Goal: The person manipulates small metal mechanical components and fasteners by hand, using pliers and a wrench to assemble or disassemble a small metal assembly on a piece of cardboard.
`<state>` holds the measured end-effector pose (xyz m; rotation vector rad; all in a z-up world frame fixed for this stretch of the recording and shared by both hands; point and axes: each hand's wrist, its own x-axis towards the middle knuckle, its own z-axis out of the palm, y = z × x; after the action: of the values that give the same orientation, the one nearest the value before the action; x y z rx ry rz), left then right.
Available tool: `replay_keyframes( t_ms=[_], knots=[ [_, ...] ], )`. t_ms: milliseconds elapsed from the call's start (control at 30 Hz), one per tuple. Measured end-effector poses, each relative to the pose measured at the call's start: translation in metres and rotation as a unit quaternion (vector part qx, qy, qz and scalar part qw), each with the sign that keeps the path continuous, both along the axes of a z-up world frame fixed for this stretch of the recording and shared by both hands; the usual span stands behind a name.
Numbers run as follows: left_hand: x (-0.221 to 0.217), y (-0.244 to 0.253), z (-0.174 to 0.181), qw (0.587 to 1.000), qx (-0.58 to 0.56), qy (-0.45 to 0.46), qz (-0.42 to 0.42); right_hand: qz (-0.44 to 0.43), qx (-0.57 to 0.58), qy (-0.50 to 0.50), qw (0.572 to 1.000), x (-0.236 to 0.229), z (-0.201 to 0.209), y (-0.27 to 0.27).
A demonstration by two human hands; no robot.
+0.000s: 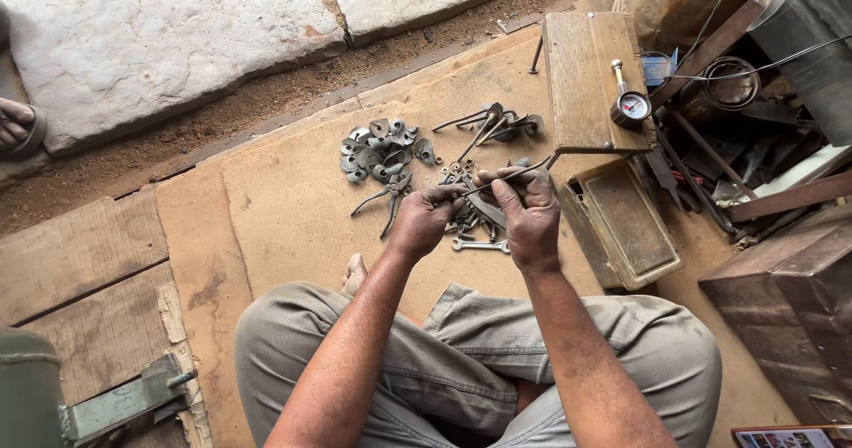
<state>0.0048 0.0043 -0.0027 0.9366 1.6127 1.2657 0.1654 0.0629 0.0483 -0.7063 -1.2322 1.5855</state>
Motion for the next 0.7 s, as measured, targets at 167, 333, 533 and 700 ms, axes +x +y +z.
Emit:
replay_keyframes(
  t_ms=[167,333,533,700],
  knots=[
    [0.000,-0.001,0.006,1.000,-0.012,0.022,0.000,-0.001,0.017,-0.035,0.999,-0.002,-0.004,-0.004],
    [0.001,-0.002,0.013,0.997,-0.038,0.066,0.005,-0.011,0.009,-0.047,0.999,-0.004,-0.003,-0.006],
    [0.001,-0.002,0.011,0.999,-0.043,0.031,0.004,-0.013,0.007,-0.062,0.998,-0.003,-0.003,-0.006],
    [0.001,-0.002,0.011,0.999,-0.038,0.028,0.005,-0.031,-0.002,-0.060,0.998,-0.003,-0.006,-0.005]
  ],
)
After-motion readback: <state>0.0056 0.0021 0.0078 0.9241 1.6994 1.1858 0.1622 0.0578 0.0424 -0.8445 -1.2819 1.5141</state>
